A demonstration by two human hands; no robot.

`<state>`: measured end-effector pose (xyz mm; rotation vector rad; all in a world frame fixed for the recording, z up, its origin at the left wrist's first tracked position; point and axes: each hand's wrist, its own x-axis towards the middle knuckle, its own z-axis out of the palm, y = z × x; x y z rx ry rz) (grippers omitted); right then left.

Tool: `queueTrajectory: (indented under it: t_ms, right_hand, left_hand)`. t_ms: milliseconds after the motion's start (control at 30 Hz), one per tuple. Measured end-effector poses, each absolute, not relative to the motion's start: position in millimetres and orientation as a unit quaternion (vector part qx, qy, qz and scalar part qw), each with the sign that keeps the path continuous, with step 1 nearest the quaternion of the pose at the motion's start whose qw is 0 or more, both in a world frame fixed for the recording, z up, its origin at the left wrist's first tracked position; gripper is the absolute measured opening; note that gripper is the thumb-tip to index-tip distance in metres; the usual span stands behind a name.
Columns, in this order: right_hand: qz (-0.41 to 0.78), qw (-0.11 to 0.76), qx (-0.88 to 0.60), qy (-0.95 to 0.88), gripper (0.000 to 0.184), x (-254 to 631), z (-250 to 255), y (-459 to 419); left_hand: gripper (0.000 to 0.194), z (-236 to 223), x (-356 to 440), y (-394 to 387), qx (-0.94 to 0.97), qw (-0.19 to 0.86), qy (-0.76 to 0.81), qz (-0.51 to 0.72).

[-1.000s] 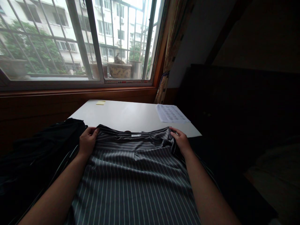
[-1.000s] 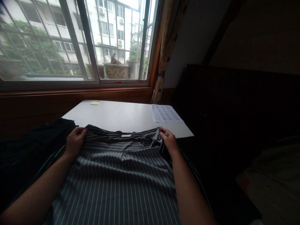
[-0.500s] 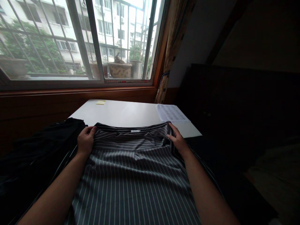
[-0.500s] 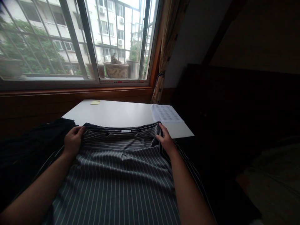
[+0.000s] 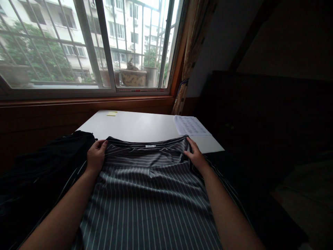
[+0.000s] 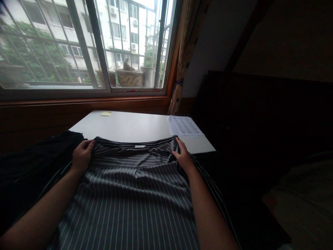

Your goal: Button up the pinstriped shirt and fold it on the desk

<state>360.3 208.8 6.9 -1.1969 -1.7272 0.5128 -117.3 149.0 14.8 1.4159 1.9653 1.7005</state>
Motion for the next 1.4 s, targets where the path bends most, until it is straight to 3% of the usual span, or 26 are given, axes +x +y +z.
queueTrajectory:
  t_ms: [1400]
  right_hand:
    - [0.206, 0.449, -0.486, -0.721, 0.072, 358.7, 3.2, 209.0]
  left_hand:
    - [0.035, 15.1, -116.6, 149.5, 0.486, 0.080, 0.653, 0.575]
